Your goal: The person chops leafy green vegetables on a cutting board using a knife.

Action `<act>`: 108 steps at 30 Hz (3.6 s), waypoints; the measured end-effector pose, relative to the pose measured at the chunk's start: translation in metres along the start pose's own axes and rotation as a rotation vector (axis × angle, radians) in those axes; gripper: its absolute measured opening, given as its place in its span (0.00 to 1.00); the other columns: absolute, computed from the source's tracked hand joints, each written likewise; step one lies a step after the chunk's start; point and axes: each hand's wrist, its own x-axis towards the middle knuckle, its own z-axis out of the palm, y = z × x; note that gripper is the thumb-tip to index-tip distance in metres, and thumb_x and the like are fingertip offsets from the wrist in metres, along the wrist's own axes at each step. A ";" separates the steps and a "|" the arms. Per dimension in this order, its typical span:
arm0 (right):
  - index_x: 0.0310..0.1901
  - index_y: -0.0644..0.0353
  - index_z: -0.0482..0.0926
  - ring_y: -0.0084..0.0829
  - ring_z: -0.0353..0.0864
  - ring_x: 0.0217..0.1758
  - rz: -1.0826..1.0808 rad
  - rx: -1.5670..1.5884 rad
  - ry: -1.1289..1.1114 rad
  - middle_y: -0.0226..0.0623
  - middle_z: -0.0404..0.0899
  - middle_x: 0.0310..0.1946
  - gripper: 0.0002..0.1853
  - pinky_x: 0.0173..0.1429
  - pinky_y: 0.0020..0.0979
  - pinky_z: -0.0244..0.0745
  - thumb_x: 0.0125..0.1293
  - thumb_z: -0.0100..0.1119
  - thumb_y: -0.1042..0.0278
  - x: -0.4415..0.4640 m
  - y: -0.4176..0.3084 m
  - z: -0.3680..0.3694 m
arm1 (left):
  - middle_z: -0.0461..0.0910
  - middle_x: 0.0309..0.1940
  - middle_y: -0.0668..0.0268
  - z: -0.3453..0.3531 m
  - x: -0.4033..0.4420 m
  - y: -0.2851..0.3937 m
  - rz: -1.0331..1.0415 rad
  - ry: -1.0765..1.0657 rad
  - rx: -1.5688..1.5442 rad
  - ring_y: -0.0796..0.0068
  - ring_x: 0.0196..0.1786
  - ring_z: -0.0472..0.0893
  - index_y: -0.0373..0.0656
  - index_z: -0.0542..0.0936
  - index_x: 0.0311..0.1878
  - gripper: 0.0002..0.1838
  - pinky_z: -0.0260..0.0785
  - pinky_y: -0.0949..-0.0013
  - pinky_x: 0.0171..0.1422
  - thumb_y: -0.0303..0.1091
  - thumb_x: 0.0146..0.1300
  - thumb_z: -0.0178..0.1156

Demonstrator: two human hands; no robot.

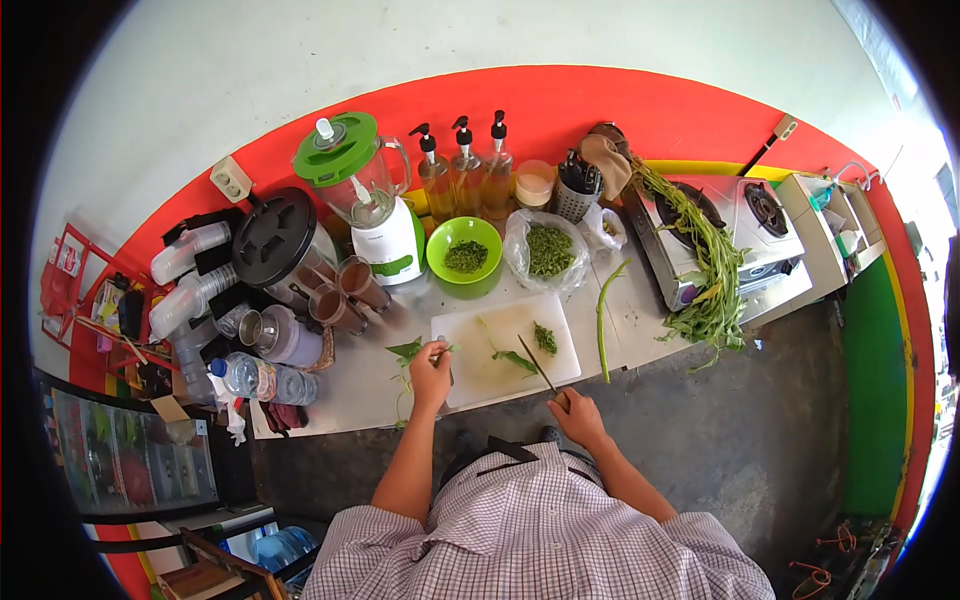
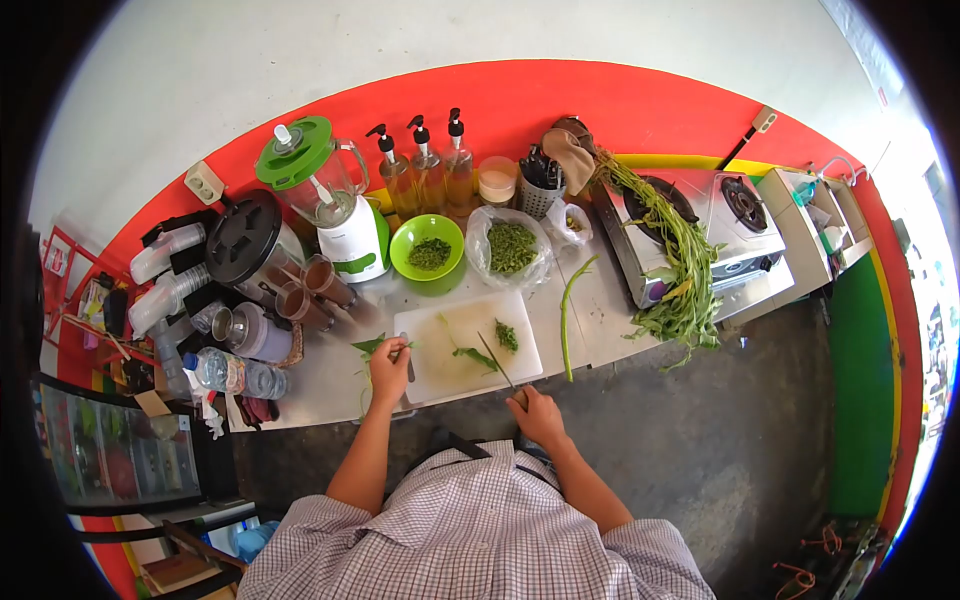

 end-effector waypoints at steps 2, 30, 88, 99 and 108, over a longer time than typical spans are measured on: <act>0.43 0.66 0.80 0.60 0.83 0.38 0.030 0.011 0.024 0.59 0.83 0.34 0.20 0.43 0.52 0.77 0.67 0.67 0.53 -0.003 0.002 -0.001 | 0.88 0.40 0.60 0.011 0.005 0.011 -0.025 -0.109 -0.031 0.70 0.42 0.85 0.38 0.84 0.47 0.09 0.75 0.67 0.48 0.23 0.64 0.66; 0.45 0.66 0.81 0.56 0.85 0.39 0.162 0.107 0.130 0.56 0.84 0.34 0.19 0.45 0.46 0.79 0.66 0.68 0.56 -0.032 0.020 -0.029 | 0.85 0.46 0.65 0.071 0.025 0.033 0.479 -0.383 0.393 0.60 0.56 0.80 0.45 0.85 0.50 0.13 0.70 0.55 0.62 0.27 0.61 0.69; 0.53 0.63 0.74 0.64 0.84 0.40 -0.004 -0.217 -0.147 0.60 0.84 0.34 0.22 0.47 0.59 0.78 0.73 0.58 0.50 0.005 -0.031 0.013 | 0.67 0.75 0.65 0.029 -0.050 0.021 0.597 -0.444 0.845 0.61 0.72 0.66 0.58 0.74 0.73 0.25 0.59 0.51 0.71 0.39 0.73 0.56; 0.53 0.65 0.67 0.65 0.85 0.34 0.031 -0.347 -0.180 0.62 0.84 0.31 0.22 0.41 0.60 0.80 0.76 0.51 0.51 0.002 -0.040 0.032 | 0.70 0.71 0.71 0.032 -0.046 0.000 0.700 -0.462 0.792 0.64 0.69 0.69 0.52 0.74 0.73 0.26 0.62 0.53 0.71 0.38 0.72 0.56; 0.53 0.67 0.68 0.58 0.88 0.35 0.107 -0.421 -0.186 0.56 0.86 0.31 0.23 0.41 0.54 0.84 0.76 0.53 0.51 -0.006 -0.064 0.041 | 0.72 0.68 0.74 0.034 -0.048 -0.003 0.745 -0.413 0.803 0.67 0.64 0.71 0.50 0.75 0.72 0.28 0.65 0.54 0.70 0.36 0.68 0.58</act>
